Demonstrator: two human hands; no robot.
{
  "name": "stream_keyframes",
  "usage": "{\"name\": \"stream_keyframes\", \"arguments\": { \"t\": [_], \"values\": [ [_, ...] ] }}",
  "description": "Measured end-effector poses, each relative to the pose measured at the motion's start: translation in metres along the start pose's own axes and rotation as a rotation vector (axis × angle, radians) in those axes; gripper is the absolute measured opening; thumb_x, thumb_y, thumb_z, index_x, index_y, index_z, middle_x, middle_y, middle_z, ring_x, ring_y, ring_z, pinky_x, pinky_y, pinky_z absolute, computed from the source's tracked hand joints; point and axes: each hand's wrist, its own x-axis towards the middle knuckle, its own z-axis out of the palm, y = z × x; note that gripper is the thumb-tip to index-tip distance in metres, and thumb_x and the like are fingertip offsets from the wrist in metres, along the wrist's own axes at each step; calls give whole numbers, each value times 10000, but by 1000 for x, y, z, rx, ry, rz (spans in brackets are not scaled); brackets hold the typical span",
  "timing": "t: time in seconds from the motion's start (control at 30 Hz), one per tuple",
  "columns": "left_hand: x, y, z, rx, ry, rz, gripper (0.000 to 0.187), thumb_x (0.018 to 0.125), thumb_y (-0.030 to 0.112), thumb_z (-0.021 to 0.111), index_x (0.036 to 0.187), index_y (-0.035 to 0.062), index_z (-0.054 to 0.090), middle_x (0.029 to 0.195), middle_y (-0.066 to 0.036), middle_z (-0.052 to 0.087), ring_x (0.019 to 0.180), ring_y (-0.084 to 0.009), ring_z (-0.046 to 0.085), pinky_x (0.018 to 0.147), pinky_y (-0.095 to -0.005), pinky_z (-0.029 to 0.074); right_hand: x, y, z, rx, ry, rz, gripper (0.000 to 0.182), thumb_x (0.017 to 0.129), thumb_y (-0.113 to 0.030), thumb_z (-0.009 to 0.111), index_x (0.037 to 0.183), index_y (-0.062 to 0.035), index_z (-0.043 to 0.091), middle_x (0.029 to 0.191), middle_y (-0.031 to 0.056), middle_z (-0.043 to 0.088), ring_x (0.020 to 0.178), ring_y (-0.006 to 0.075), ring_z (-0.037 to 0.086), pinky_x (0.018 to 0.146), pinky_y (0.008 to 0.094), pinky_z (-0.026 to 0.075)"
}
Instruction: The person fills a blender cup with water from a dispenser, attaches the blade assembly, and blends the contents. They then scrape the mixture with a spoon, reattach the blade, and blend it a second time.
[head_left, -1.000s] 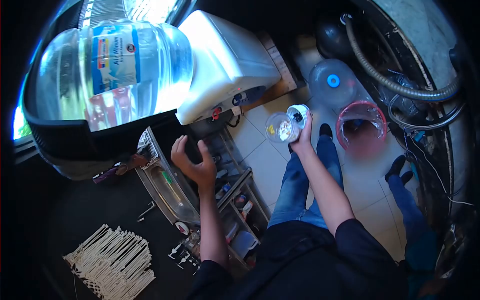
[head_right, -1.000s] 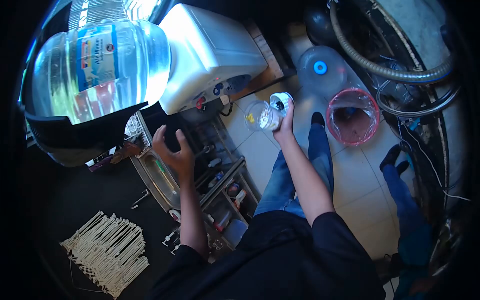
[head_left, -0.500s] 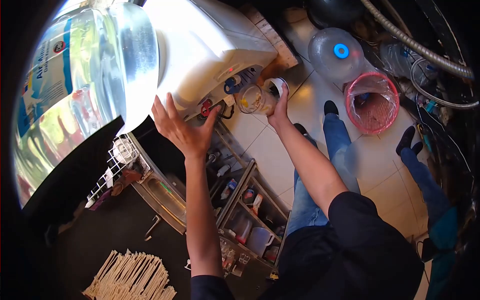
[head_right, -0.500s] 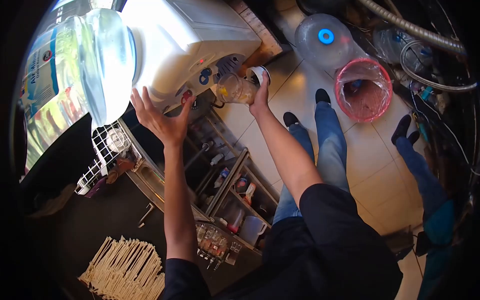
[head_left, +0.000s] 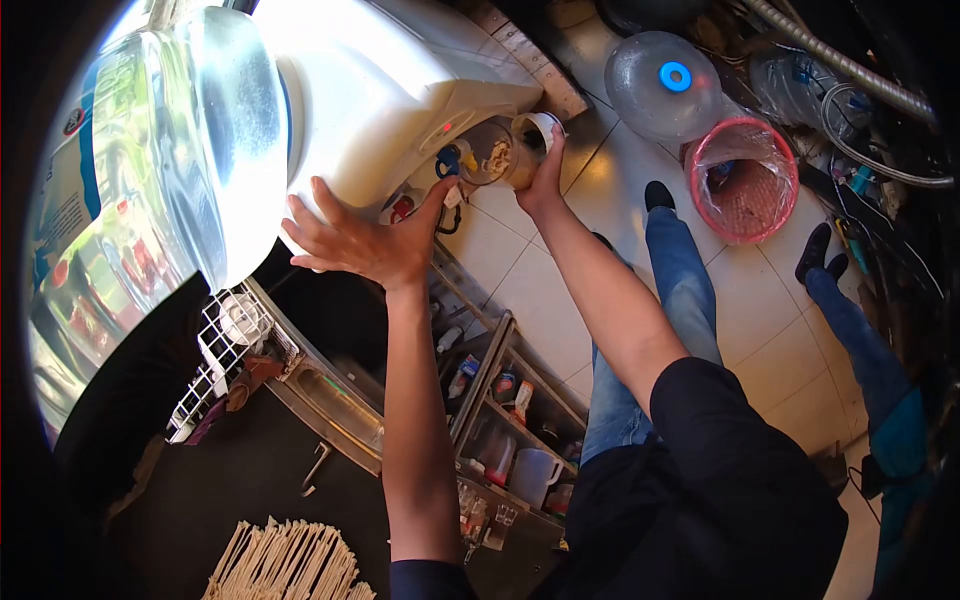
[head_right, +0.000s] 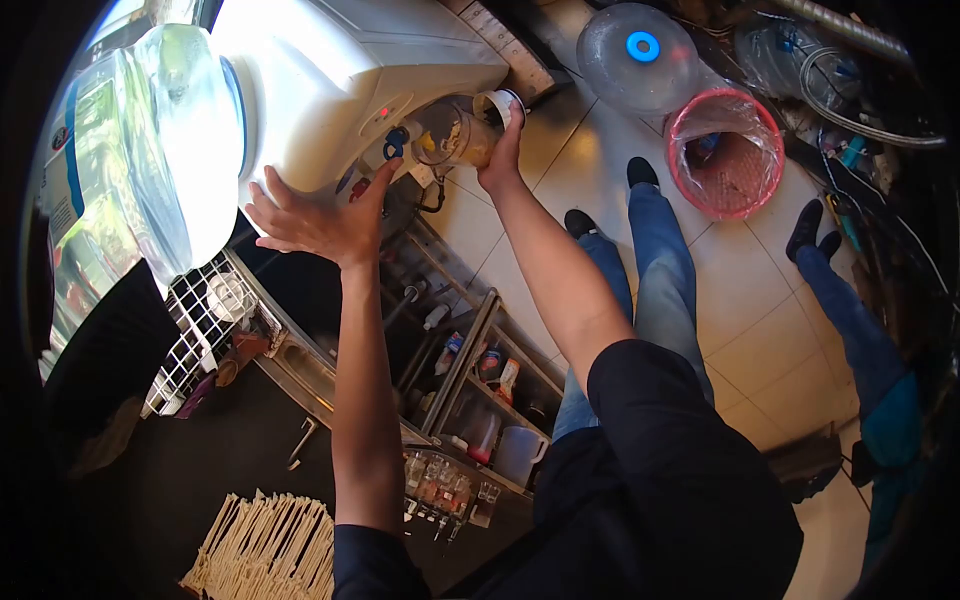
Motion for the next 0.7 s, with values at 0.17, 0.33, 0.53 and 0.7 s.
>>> {"name": "stream_keyframes", "arguments": {
  "t": [0.17, 0.33, 0.53, 0.7],
  "values": [
    [-2, -7, 6, 5, 34, 57, 1430, 419, 806, 829, 1523, 106, 250, 1521, -204, 234, 1467, -443, 118, 1065, -774, 64, -5, -2, 7, 59, -53, -57, 695, 912, -691, 462, 1377, -176, 494, 1355, 63, 552, 1279, 268, 532, 1084, 438, 418],
    [-6, -11, 12, 16, 63, 61, 1455, 410, 844, 802, 1529, 92, 254, 1524, -207, 234, 1468, -440, 122, 1068, -757, 61, 5, 4, 8, 203, -115, -120, 665, 956, -674, 371, 1338, -157, 540, 1338, 49, 589, 1254, 272, 550, 1070, 446, 430],
    [-7, -12, 14, 2, 99, 87, 1465, 410, 860, 791, 1526, 70, 263, 1520, -206, 257, 1457, -441, 157, 1084, -731, 39, 5, 14, 5, 279, -183, -153, 648, 965, -663, 373, 1332, -158, 546, 1331, 50, 592, 1250, 273, 550, 1072, 440, 427],
    [-7, -13, 16, 63, 125, 105, 1464, 410, 866, 783, 1511, 52, 267, 1507, -216, 283, 1437, -422, 220, 1102, -689, 63, 2, 24, 15, 336, -109, -232, 639, 973, -654, 363, 1333, -158, 541, 1319, 45, 589, 1247, 265, 546, 1072, 434, 424]
  ]
}}
